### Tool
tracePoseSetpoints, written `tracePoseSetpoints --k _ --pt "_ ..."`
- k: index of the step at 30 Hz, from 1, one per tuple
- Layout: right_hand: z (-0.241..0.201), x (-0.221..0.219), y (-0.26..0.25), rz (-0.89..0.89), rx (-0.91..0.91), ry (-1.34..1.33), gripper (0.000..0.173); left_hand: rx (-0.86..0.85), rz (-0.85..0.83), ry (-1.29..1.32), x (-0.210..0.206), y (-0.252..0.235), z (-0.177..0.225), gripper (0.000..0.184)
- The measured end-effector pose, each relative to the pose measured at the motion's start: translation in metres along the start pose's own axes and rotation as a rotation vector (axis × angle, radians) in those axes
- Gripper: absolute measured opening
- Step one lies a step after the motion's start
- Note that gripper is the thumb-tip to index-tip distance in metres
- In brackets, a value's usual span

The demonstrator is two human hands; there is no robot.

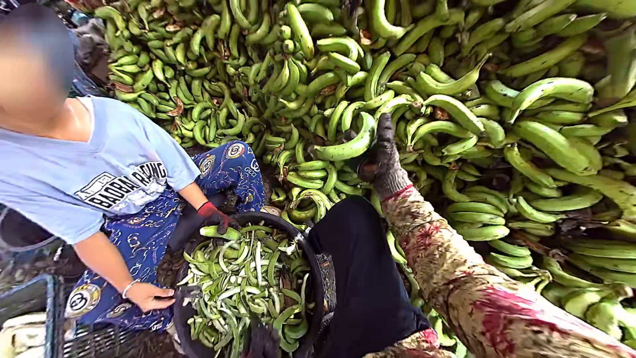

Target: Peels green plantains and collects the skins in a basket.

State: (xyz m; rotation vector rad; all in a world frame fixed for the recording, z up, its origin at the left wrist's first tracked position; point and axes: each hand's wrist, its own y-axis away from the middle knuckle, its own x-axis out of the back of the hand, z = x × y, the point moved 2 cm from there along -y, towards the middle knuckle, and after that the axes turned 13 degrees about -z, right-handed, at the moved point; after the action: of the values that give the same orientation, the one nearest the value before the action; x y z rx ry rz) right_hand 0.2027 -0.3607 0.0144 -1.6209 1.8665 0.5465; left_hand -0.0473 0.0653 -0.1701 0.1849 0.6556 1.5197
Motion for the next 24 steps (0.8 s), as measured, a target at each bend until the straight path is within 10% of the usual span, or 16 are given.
tracePoseSetpoints --k 12,24 --pt "0.220 -0.086 0.134 0.059 -0.492 -0.210 0.037 -0.544 0.100 -0.694 -0.074 -0.007 0.064 0.049" --pt "0.251 -0.096 0.180 0.002 -0.672 -0.224 0.047 -0.491 0.214 -0.647 -0.055 0.002 0.023 0.054"
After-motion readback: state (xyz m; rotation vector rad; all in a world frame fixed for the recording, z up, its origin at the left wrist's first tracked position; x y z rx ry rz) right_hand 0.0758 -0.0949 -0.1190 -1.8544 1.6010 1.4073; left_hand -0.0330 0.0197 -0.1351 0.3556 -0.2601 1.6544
